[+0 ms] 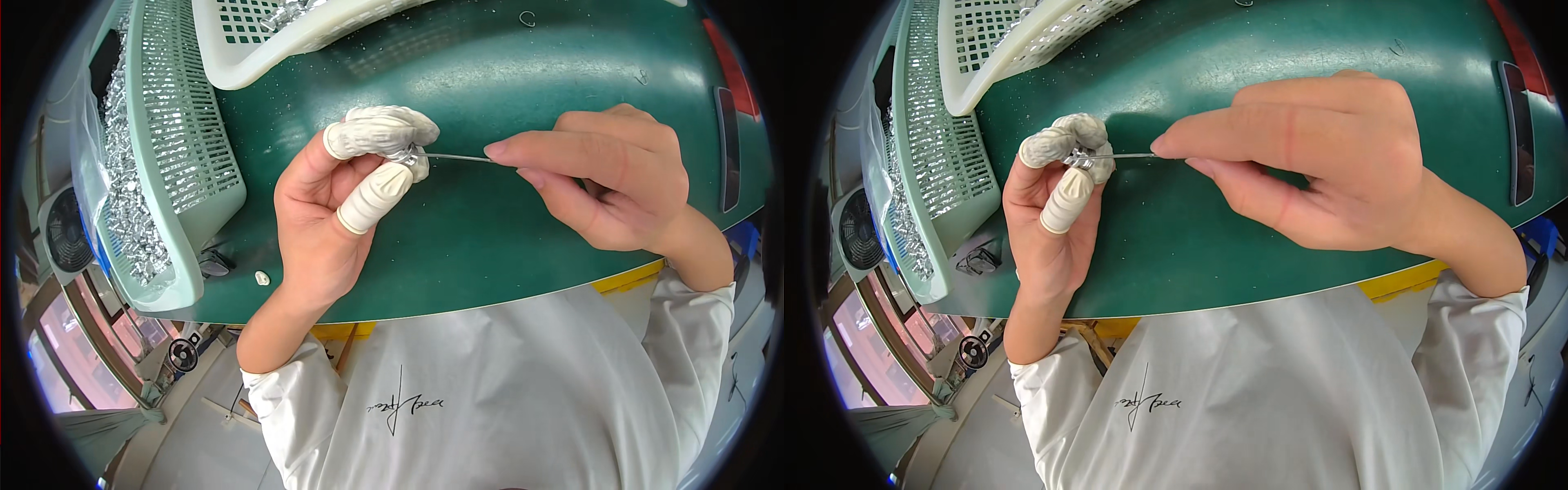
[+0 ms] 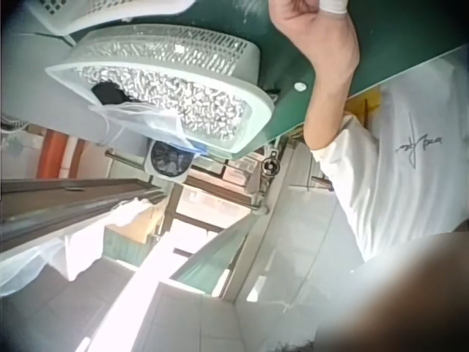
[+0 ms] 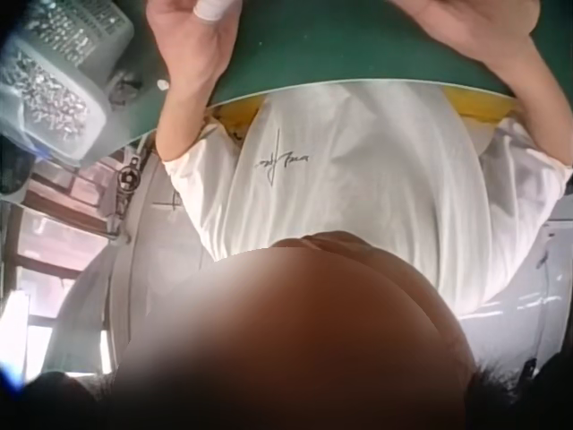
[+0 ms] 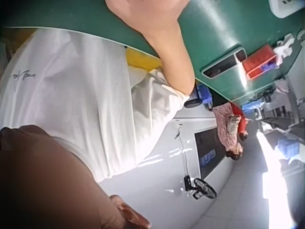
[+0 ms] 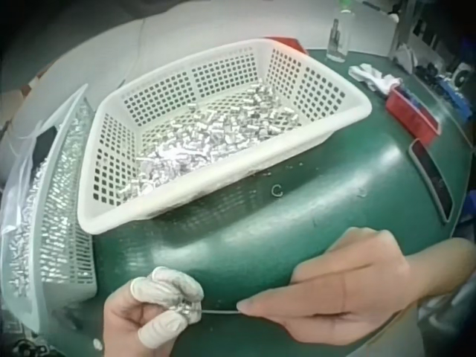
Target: The recorder is inspecting small metal screws by threading them onto a thin metal rod at a workstation.
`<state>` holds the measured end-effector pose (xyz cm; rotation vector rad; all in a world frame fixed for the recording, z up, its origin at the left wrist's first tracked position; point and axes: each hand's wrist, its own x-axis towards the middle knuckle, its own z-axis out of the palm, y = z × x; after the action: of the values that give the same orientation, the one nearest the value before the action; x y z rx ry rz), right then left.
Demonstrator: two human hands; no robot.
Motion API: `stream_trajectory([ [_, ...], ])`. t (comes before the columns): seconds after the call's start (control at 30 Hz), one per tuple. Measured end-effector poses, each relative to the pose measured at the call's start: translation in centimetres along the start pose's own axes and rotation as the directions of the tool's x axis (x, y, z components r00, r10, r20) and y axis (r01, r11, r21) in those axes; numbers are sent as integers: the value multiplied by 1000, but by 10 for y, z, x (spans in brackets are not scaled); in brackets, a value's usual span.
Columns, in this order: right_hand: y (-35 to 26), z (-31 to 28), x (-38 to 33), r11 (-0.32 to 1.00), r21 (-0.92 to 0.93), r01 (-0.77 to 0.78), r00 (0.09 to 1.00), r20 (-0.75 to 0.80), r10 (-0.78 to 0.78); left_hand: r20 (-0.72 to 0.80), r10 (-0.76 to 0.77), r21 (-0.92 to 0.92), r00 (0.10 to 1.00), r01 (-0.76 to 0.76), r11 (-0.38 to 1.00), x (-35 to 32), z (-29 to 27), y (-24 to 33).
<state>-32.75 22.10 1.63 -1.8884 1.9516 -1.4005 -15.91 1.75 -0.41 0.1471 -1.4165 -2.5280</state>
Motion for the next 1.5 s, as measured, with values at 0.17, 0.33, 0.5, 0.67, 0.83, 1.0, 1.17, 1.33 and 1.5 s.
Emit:
stream_trajectory([
  [0.17, 5, 5, -4, 1000, 12, -15, 999, -31, 16, 93, 73, 104, 993, -82, 991, 3, -6, -3],
  [0.33, 6, 6, -4, 999, 34, 15, 998, -60, -13, 94, 107, 353, 990, -133, 926, 2, -2, 5],
  [0.5, 5, 4, -4, 1000, 7, 1, 998, -57, 0, -29, 109, 334, 994, -93, 938, -2, 3, 4],
  [0.67, 2, 6, -5, 999, 1, -32, 999, -43, 32, 168, 143, 698, 975, -220, 681, 1, -4, 14],
  [0.83, -3, 2, -4, 990, 104, -95, 995, -30, 98, 271, 200, 778, 941, -337, 531, 7, -1, 17],
  [1.0, -2, 8, -7, 978, 162, -129, 991, -27, 135, 364, 184, 814, 913, -408, 414, 9, 0, 19],
  [1.17, -1, 11, -10, 988, 137, -72, 997, -25, 77, 338, 138, 752, 931, -355, 555, 8, 3, 14],
  [1.33, 1, 13, -12, 999, 6, 54, 996, -77, -54, 222, 117, 651, 968, -237, 721, 3, 2, 9],
  [1.5, -1, 8, -15, 932, -208, 298, 954, 31, -298, 196, -93, 564, 976, -35, 825, 2, 8, 15],
])
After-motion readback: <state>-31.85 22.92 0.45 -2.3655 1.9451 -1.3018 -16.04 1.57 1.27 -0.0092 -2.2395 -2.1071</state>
